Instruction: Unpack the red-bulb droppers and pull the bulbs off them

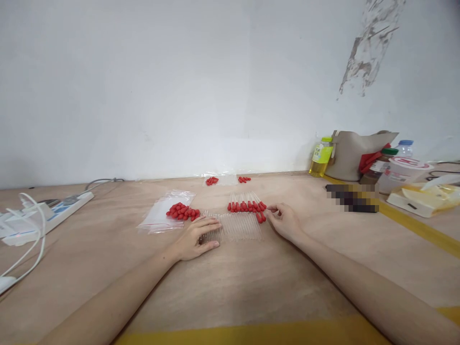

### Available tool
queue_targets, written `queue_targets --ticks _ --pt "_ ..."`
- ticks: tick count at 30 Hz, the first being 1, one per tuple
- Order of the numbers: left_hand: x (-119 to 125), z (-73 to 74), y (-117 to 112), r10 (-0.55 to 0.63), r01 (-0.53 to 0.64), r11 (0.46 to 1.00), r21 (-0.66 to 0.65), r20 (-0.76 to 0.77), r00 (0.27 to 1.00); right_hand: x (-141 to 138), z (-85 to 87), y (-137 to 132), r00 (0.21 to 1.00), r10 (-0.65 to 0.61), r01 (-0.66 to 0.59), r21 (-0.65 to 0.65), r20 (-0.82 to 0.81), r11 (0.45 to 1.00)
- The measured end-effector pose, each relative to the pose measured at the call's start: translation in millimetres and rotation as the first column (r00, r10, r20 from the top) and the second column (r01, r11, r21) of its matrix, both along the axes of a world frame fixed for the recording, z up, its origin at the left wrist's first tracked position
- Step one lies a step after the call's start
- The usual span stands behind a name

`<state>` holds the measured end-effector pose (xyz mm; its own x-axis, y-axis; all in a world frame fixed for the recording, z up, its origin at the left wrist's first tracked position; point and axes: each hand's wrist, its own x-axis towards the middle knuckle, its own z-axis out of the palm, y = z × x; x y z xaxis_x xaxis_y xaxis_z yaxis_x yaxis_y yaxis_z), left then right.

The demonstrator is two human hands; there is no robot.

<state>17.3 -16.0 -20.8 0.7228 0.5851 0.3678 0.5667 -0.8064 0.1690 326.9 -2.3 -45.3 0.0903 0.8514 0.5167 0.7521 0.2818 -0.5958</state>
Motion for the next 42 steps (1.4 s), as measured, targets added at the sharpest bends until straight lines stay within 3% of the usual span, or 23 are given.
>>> queue_targets --ticks 6,10,17,23,27,33,38,42 --pt "-1 -0.1 -3 0.054 -0.056 0.998 0.042 0.053 0.997 -16 27.2 12 0.968 0.017 -0.024 0.024 0.249 0.999" --pt "-1 0.8 -5 0.082 -0.084 0.996 0.034 0.06 0.995 -34 29.1 26 0.947 -0.015 -0.008 0.07 0.321 0.998" --pt "-2 1.8 -8 0.112 -0.114 0.993 0.021 0.054 0.992 -44 16.5 37 0.957 -0.06 0.031 0.104 0.283 0.994" --pt "-1 0.0 -7 0.117 -0.121 0.992 0.045 0.09 0.989 -38 25.0 27 0.988 -0.114 0.097 0.144 0.109 0.985" --pt "3 -3.4 -5 0.143 -0.163 0.977 0.135 0.15 0.978 -27 25.9 3 0.995 0.088 -0.094 0.219 0.037 0.971" --pt "22 -1.7 -13 0.1 -0.155 0.922 0.356 0.169 0.981 -33 11.7 -38 0.908 0.358 -0.407 0.258 0.218 0.876" --pt "35 -4.6 -19 0.045 -0.068 0.913 0.402 0.065 0.997 -45 6.8 -45 0.865 0.425 -0.489 0.265 0.266 0.831" --pt "38 -9.0 -18 0.063 -0.076 0.918 0.39 0.047 0.997 -49 8.7 -48 0.859 0.416 -0.489 0.238 0.298 0.839"
